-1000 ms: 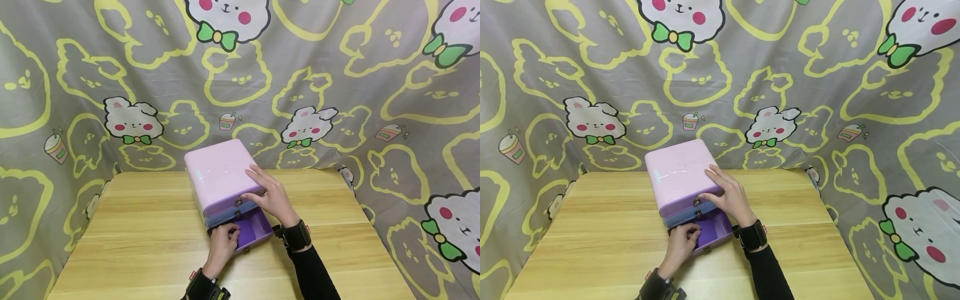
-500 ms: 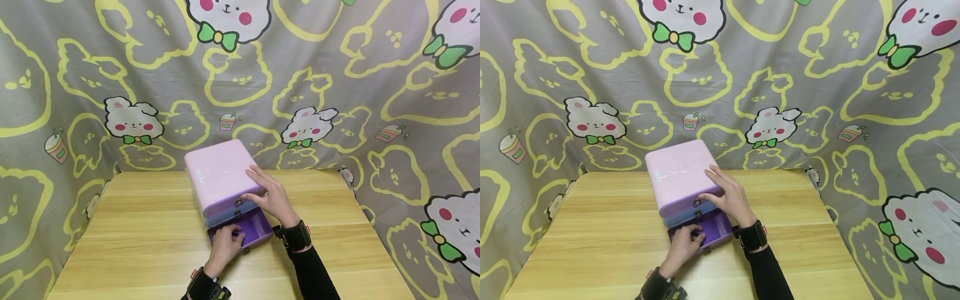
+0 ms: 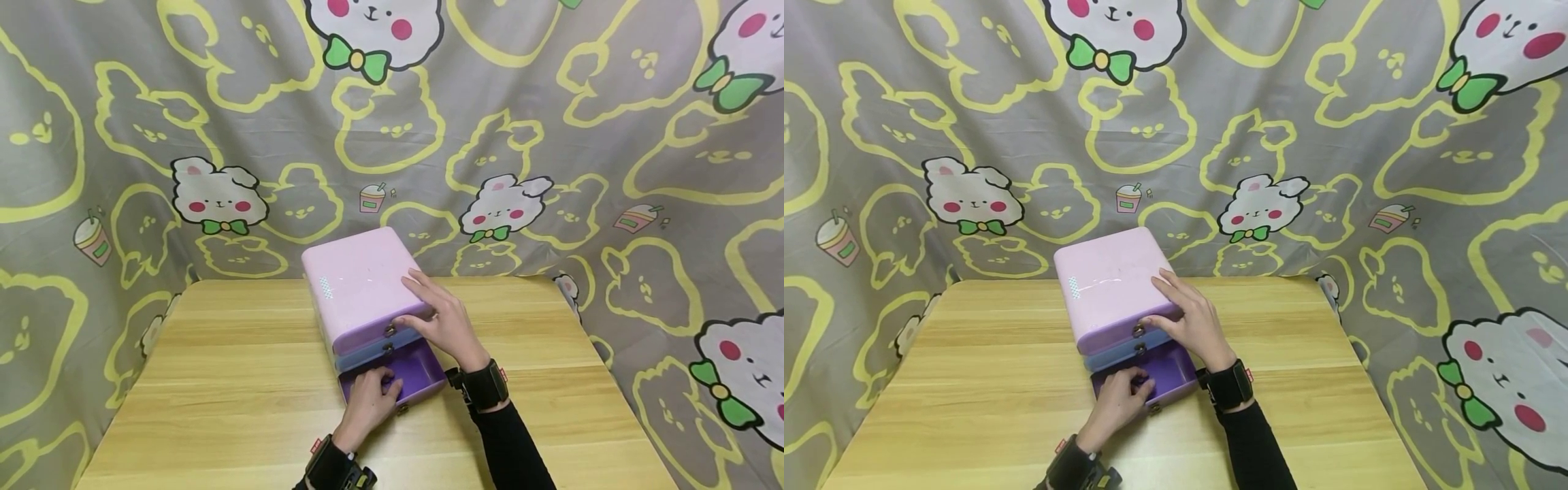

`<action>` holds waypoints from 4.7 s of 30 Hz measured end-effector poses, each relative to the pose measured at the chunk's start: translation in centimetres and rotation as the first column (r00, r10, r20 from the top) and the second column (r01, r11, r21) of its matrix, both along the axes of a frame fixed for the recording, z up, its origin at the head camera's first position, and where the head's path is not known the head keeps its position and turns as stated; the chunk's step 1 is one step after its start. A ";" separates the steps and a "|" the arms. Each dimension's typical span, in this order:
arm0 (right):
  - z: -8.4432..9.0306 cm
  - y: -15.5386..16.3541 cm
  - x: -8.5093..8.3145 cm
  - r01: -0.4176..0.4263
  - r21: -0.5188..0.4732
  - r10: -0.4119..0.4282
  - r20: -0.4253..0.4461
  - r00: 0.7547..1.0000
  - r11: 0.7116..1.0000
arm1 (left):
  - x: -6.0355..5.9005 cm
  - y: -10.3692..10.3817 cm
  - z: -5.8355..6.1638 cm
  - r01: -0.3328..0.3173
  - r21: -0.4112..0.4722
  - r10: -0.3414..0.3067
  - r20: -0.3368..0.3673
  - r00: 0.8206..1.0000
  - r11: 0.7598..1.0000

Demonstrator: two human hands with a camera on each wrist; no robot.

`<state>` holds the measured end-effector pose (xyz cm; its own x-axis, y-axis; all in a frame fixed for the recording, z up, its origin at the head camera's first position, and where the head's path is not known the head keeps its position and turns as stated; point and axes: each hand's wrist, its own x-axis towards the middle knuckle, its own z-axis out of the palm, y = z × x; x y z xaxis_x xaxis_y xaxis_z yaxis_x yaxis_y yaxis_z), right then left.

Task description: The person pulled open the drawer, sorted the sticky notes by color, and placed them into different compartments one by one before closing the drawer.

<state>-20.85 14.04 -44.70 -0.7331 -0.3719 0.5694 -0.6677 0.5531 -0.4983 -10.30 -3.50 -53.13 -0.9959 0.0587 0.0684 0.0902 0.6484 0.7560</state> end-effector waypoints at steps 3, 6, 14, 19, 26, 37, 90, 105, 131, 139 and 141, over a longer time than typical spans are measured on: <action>0.0 0.1 0.0 -0.003 -0.001 0.003 -0.003 1.000 1.000 | 0.0 0.0 0.0 0.006 -0.003 -0.006 -0.008 1.000 1.000; 0.1 0.0 0.0 -0.002 0.002 0.002 -0.002 1.000 1.000 | 0.1 0.0 0.1 0.015 0.000 -0.015 -0.015 1.000 1.000; 0.2 -0.1 0.0 -0.002 0.004 0.002 -0.005 1.000 1.000 | 0.3 -0.1 0.3 0.063 -0.010 -0.063 -0.069 0.996 0.998; 0.1 -0.1 0.1 -0.003 0.007 0.003 0.001 1.000 1.000 | 0.6 -0.1 0.4 0.071 -0.050 -0.077 -0.148 0.986 0.996; -0.1 0.0 0.1 -0.004 0.005 0.004 0.014 1.000 1.000 | 1.0 0.1 0.3 0.082 -0.152 -0.133 -0.363 0.922 0.985; 0.1 0.1 0.1 0.008 0.013 -0.008 0.006 1.000 1.000 | 1.1 -0.3 -0.7 0.139 -0.400 -0.369 -0.586 0.721 0.906; 0.1 0.0 0.8 -0.002 0.009 0.002 -0.011 1.000 1.000 | 0.5 -1.5 -1.1 -0.093 -0.734 -0.503 -0.546 0.670 0.673; 0.1 -0.1 0.5 0.004 0.017 -0.004 -0.018 1.000 1.000 | 0.0 -1.5 -0.9 -0.158 -0.752 -0.505 -0.567 0.651 0.640; 0.1 -0.2 0.9 0.012 0.006 -0.012 0.014 1.000 1.000 | -1.0 -1.9 -1.6 -0.271 -0.751 -0.531 -0.630 0.566 0.602; 0.0 -0.2 0.7 0.012 0.008 -0.012 -0.001 1.000 1.000 | -1.3 -1.9 -1.7 -0.292 -0.796 -0.549 -0.585 0.597 0.531; 0.0 -0.2 0.6 0.011 0.009 -0.011 -0.004 1.000 1.000 | -1.3 -1.9 -1.6 -0.301 -0.801 -0.548 -0.580 0.603 0.517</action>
